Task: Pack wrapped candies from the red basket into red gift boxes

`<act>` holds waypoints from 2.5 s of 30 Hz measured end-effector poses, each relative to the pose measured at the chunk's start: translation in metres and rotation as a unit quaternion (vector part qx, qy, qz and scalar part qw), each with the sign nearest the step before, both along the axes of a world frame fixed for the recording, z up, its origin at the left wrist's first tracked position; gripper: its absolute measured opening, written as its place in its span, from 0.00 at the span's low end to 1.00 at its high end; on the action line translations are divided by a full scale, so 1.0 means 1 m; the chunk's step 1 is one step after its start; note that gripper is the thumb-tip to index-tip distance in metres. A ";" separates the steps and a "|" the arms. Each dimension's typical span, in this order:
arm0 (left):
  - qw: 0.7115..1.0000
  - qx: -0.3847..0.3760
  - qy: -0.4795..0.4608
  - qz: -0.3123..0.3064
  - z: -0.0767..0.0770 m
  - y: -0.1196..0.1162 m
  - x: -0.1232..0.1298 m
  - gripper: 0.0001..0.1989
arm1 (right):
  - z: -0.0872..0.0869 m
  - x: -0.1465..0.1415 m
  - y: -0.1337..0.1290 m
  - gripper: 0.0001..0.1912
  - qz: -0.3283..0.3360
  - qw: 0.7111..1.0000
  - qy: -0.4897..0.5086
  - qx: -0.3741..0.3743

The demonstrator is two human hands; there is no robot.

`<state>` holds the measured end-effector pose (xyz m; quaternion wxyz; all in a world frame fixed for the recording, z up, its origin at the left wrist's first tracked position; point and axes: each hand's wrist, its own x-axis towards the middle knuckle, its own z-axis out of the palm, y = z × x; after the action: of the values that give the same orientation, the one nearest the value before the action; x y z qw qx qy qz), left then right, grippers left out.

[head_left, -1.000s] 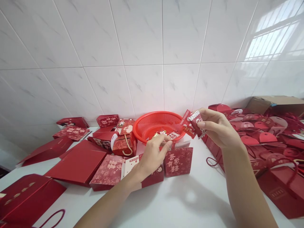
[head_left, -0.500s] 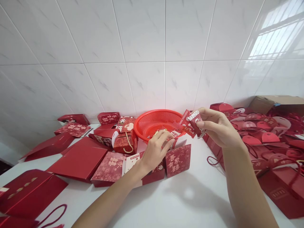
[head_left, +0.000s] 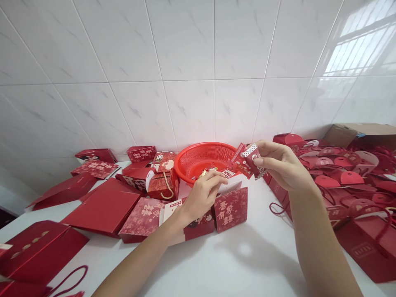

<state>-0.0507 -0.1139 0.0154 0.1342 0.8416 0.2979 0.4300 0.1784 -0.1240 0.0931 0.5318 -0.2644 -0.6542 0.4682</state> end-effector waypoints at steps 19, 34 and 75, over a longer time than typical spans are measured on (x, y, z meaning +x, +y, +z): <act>0.981 -0.186 0.018 0.053 0.005 -0.005 0.000 0.26 | -0.003 -0.002 0.005 0.07 0.030 0.997 -0.065 -0.010; 0.970 -0.238 -0.006 -0.055 0.009 -0.002 -0.003 0.28 | -0.008 -0.008 0.008 0.06 0.099 0.975 -0.197 -0.030; 0.993 -0.096 0.050 -0.047 0.002 0.003 -0.004 0.18 | -0.008 0.000 0.005 0.34 -0.015 0.876 -0.479 0.065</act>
<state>-0.0547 -0.1111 0.0171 0.2198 0.8584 0.3043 0.3496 0.1785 -0.1186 0.0853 0.1765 -0.4309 -0.8537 0.2333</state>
